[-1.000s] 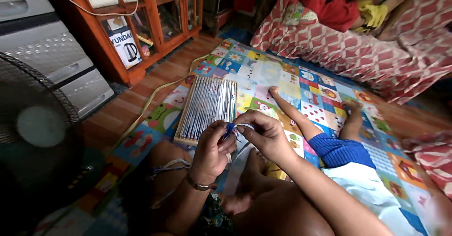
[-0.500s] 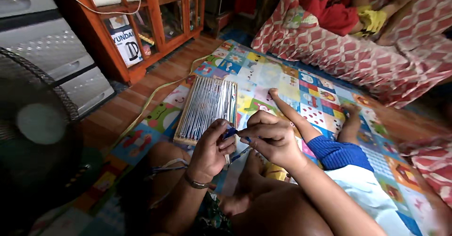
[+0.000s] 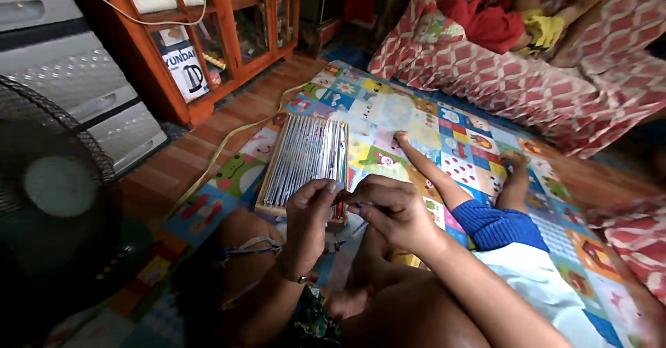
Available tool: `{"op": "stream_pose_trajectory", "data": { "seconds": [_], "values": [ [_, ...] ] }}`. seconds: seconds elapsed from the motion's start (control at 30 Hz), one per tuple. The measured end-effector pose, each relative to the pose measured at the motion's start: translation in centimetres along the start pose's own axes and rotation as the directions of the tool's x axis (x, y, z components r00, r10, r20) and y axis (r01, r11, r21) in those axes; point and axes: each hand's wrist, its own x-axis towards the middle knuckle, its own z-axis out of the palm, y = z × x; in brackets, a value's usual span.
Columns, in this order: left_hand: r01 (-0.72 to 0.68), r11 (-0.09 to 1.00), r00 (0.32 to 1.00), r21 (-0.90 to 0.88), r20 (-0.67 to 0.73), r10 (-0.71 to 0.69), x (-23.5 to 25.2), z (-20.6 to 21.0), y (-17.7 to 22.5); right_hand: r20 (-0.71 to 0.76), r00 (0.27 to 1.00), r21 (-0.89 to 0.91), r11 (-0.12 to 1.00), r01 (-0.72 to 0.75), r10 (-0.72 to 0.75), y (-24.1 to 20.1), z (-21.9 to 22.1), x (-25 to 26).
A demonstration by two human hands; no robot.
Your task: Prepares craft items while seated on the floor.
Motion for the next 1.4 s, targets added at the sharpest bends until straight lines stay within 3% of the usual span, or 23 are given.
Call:
{"op": "stream_pose_trajectory", "data": {
  "seconds": [0.13,0.27,0.53,0.77,0.97,1.1,1.4],
  "values": [
    [-0.26,0.961,0.964,0.097,0.077,0.254,-0.3,-0.1,-0.9,-0.077,0.993,0.168,0.983,-0.073,0.087,-0.2,0.0,0.2],
    [-0.342,0.936,0.934,0.09,0.145,0.327,-0.2,-0.3,-1.1,-0.137,0.979,0.254,0.961,-0.11,0.149,-0.3,0.2,0.2],
    [-0.341,0.94,0.92,-0.018,0.199,0.338,-0.6,-0.1,-1.4,-0.141,0.957,0.414,0.893,-0.175,0.253,-0.7,0.4,0.4],
    [-0.358,0.931,0.904,0.065,0.273,0.328,-0.3,-0.5,-1.2,-0.055,0.921,0.55,0.781,-0.294,0.385,-0.4,0.6,0.3],
    [-0.35,0.898,0.93,0.267,0.211,0.3,-0.5,0.0,-0.6,-0.012,0.872,0.508,0.754,-0.417,0.49,-0.7,0.5,0.6],
    [-0.242,0.967,0.966,0.084,0.114,0.232,-0.1,-0.1,-0.7,0.097,0.864,0.445,0.755,-0.481,0.494,-0.3,-0.1,0.6],
    [-0.25,0.968,0.966,0.028,0.069,0.248,-0.1,0.3,-1.2,-0.02,0.901,0.379,0.838,-0.393,0.432,-0.6,0.0,0.6]
  ]
}}
